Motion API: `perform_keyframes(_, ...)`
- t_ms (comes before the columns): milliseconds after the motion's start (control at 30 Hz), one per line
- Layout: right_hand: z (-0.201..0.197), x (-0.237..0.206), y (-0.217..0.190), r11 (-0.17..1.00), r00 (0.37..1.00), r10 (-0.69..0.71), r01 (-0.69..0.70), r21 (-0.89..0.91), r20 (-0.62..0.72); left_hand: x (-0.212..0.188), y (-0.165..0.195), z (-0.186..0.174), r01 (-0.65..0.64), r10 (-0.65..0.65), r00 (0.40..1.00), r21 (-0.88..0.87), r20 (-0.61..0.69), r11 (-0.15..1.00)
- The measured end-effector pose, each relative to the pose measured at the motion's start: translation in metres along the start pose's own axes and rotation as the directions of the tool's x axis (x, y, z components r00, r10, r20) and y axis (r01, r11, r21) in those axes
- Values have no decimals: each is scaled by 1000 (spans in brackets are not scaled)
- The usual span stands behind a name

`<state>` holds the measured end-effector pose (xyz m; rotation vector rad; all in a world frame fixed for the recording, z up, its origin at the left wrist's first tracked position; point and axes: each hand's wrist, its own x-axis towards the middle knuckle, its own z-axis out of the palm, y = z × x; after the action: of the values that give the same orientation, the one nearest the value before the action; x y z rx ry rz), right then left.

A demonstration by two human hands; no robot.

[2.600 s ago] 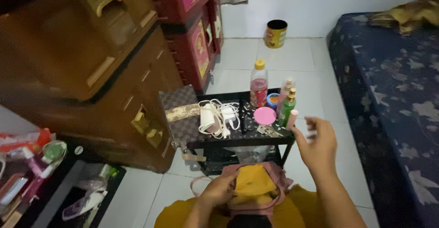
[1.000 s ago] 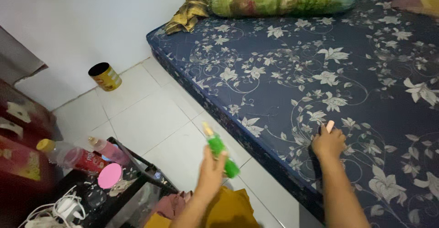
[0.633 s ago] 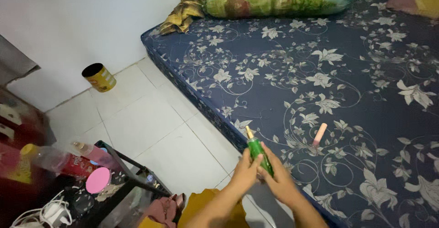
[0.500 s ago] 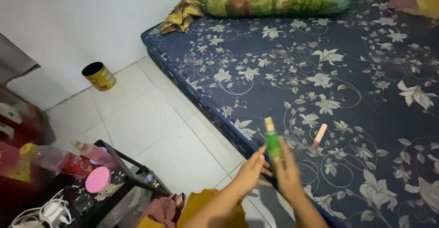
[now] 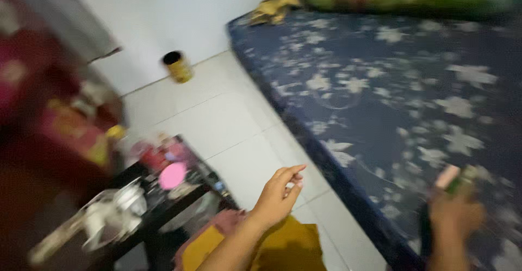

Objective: The person gathers personal items from a small side table, including a wallet, bottles, a charger and a cable, and places them onto a bed. They open a pink handbag, place the items inside one at a time, coil the charging cable, and close the bag's flap.

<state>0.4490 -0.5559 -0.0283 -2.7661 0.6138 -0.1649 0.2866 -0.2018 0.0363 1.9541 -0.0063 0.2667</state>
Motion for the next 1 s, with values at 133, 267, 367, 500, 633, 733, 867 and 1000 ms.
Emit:
perform_keyframes(133,28,-11,-30,847,867,-281,426,320,-411,-13,-1,-46,-97,143,966,208,-216,973)
perform_keyframes(267,27,-45,-101,665,797,-503,604,440,-334,-21,-7,-102,35,254,776,442,-577,897)
perform_keyframes(367,21,-112,-181,384,555,-765,800,461,-327,-25,-14,-145,205,530,507,693,-679,691)
perform_keyframes(500,11,-204,-281,-87,239,-915,667,740,-324,-20,-21,-197,345,392,387,525,-835,778)
perform_keyframes(633,7,-268,-360,-182,119,-946,571,800,-301,-15,-21,-227,386,219,389,374,-895,843)
perform_keyframes(733,3,-294,-389,-198,135,-931,591,782,-338,-13,-22,-234,438,75,422,275,-903,856)
perform_keyframes(867,-3,-310,-405,-65,182,-962,575,815,-205,-11,-26,-238,472,-6,413,208,-911,856)
perform_keyframes(1000,-4,-313,-408,108,274,-961,533,839,-50,-13,-32,-240,410,62,372,224,-926,884)
